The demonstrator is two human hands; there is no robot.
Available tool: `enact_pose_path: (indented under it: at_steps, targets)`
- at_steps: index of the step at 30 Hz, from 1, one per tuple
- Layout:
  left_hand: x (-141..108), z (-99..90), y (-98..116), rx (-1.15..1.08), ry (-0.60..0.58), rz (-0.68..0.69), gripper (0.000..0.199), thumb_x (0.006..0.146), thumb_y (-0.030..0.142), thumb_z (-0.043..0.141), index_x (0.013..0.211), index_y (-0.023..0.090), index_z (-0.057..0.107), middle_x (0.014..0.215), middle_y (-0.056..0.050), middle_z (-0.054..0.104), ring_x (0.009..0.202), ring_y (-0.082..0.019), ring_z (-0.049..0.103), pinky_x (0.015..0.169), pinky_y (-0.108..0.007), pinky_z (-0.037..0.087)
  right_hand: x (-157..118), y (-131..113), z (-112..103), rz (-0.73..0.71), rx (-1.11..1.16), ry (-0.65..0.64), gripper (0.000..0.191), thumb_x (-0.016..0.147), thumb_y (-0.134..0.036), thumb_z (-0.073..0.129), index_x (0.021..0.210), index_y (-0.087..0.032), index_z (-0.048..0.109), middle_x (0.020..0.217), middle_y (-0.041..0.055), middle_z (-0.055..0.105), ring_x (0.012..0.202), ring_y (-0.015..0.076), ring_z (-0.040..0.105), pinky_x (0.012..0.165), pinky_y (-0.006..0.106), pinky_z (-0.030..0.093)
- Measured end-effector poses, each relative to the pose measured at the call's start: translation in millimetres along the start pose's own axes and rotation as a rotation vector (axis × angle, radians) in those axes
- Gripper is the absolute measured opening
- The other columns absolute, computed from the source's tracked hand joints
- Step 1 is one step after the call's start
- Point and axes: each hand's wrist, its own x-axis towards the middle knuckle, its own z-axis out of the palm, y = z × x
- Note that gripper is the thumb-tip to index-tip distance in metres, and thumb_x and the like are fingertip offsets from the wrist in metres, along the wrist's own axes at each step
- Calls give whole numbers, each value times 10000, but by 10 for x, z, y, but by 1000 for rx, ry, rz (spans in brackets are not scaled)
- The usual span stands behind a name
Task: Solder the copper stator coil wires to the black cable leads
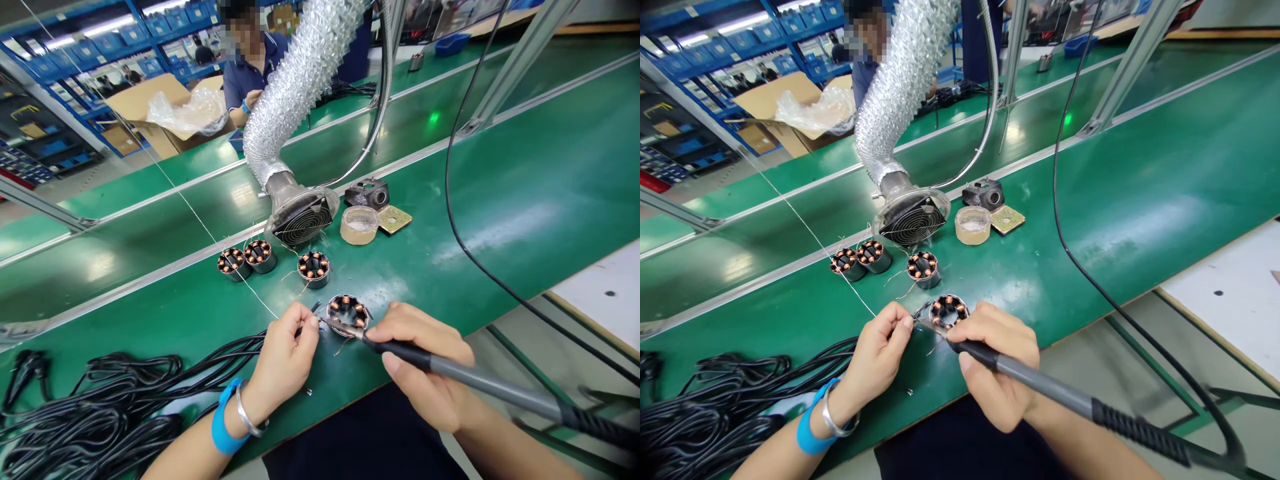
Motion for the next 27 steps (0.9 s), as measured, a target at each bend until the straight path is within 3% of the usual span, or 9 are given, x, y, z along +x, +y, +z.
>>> enact_pose_path:
  at_steps: [5,14,27]
  targets:
    - [9,-7,13,4,2,2,283,969,383,418,746,209,426,585,73,363,547,-110,344,544,-238,276,20,-54,42,-116,-39,13,232,746,-97,514,917,-165,656,655,36,621,522,139,496,496,295,400]
    - [-5,-8,28,7,4,1,276,962,377,420,744,209,431,583,70,369,540,-111,347,543,-238,278,57,-75,3,-106,-28,84,268,761,-104,510,963,-180,669,661,25,610,528,141,517,486,298,439]
    - [-8,-11,27,3,4,-6,280,969,384,412,753,206,432,601,65,371,560,-116,357,551,-241,285,46,-52,18,-55,-22,59,221,770,-143,519,913,-202,677,617,24,606,497,148,497,466,297,415]
